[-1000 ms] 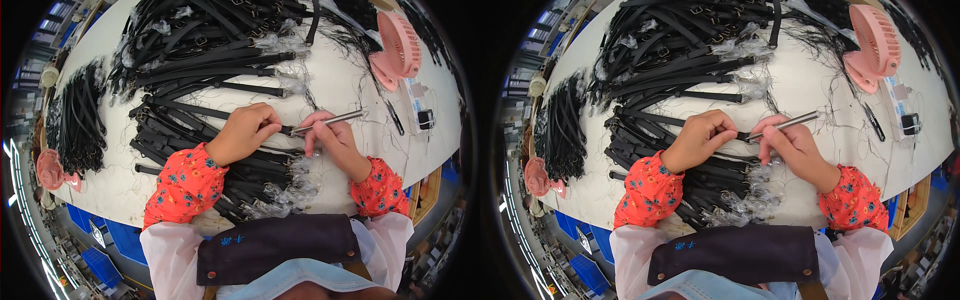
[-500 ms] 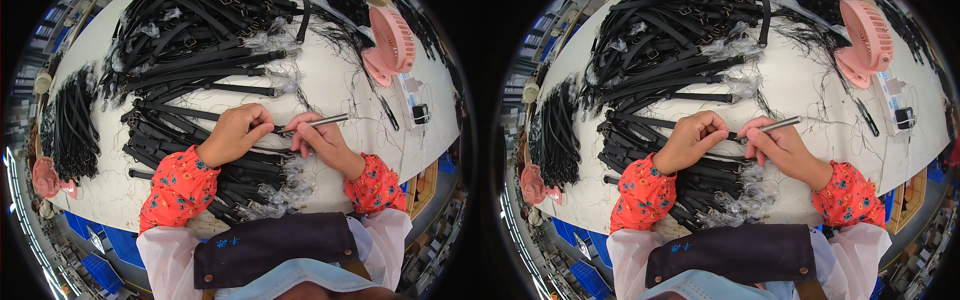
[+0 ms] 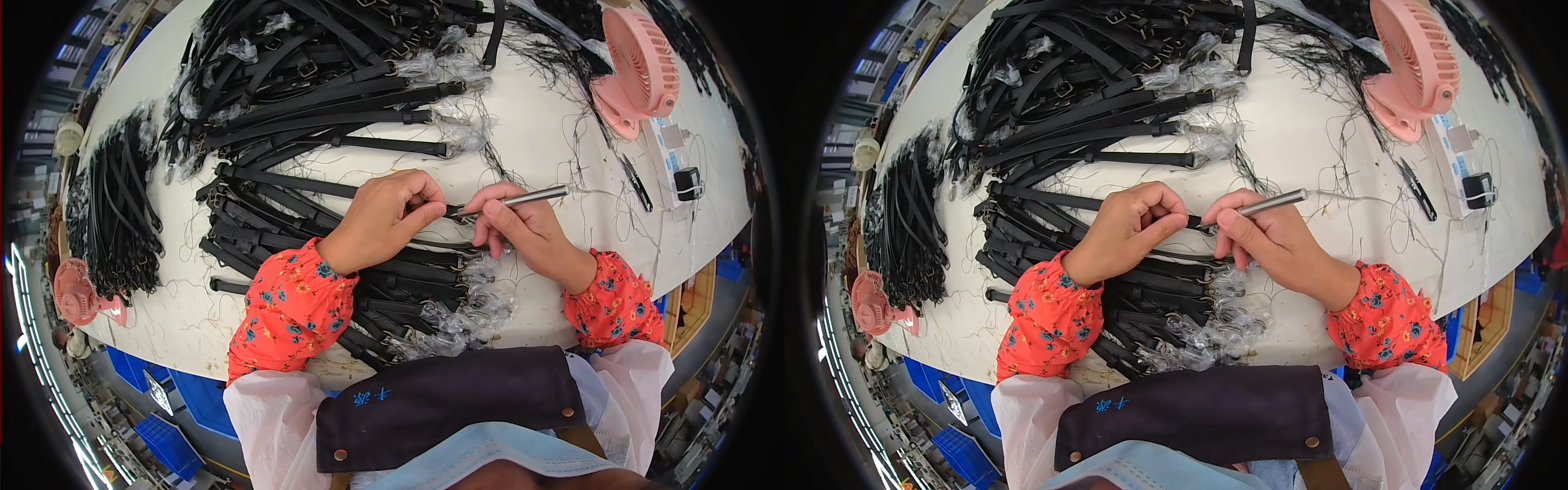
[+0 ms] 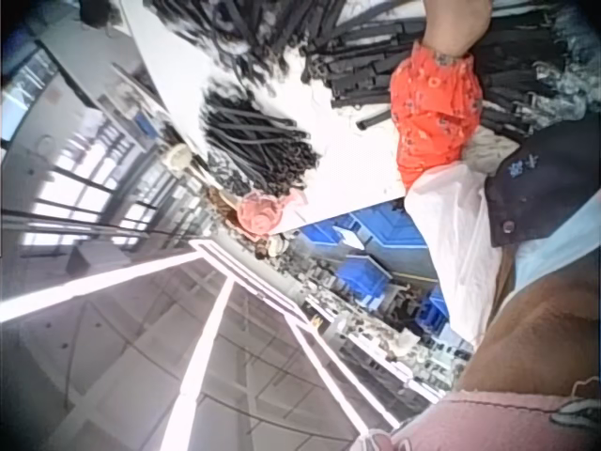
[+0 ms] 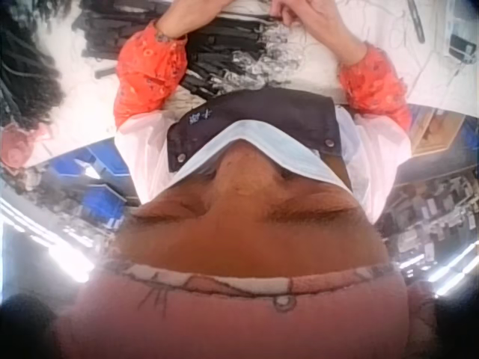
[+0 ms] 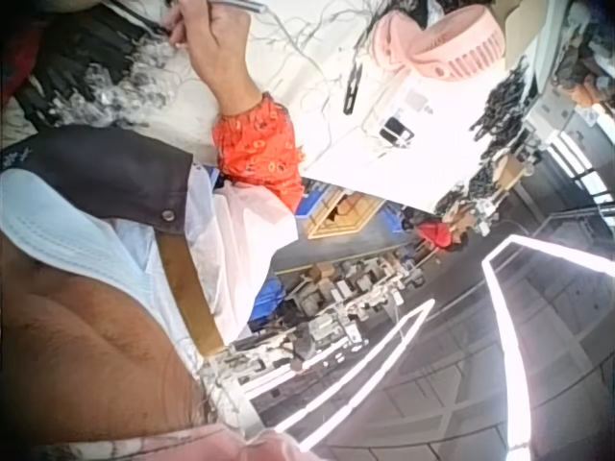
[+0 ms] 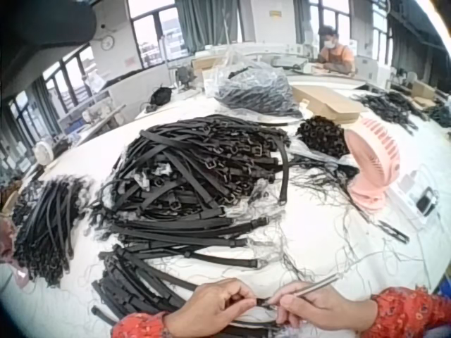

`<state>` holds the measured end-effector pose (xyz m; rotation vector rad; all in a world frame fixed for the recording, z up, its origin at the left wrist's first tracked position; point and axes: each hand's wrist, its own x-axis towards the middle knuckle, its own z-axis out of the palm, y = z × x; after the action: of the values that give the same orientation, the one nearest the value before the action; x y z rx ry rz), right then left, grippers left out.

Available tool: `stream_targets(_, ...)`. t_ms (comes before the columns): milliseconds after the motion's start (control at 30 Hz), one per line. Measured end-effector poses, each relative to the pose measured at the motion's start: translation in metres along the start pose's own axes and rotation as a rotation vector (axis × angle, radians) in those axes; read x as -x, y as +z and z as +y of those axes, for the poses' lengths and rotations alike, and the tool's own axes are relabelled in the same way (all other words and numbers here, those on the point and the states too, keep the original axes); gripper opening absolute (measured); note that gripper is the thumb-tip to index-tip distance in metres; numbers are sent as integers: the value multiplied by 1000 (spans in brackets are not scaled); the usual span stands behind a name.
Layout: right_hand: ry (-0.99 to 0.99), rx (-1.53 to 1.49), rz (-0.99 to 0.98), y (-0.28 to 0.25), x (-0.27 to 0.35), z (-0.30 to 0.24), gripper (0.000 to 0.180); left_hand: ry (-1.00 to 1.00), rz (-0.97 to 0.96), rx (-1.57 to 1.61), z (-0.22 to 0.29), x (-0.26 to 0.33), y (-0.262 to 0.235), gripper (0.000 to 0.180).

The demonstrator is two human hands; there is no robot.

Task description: The person is assembling black belts at a workbench. They use a metal tool to thread a metal buckle onto the end of a belt strap, then use pliers to crimp the buckle securely in place. The person handles multiple belts sequentially, repeating the threading and crimping process for each unit.

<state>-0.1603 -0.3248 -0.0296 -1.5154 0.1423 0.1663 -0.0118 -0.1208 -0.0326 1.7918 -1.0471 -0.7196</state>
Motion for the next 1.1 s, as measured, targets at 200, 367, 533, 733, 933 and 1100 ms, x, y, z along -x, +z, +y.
stream_targets(200, 3, -2, 1, 0, 0, -2, 34, 13, 6, 26, -4, 0, 1, 10)
stream_targets(367, -6, -5, 4, 0, 0, -1, 33, -10, 137, 134, -3, -1, 5, 6)
stream_targets(533, -9, -20, 13, -1, 1, -4, 32, 110, 150, -111, 11, -1, 9, 6)
stream_targets(733, -13, -55, 25, 0, 1, 1, 31, 196, 117, -285, 0, -4, 13, 6)
stream_targets(933, -25, -44, 27, 0, 0, 1, 31, 168, 110, -221, 1, -3, 10, 5)
stream_targets(1100, -35, -40, 31, 0, 0, 2, 31, 167, 97, -196, 2, -3, 9, 6)
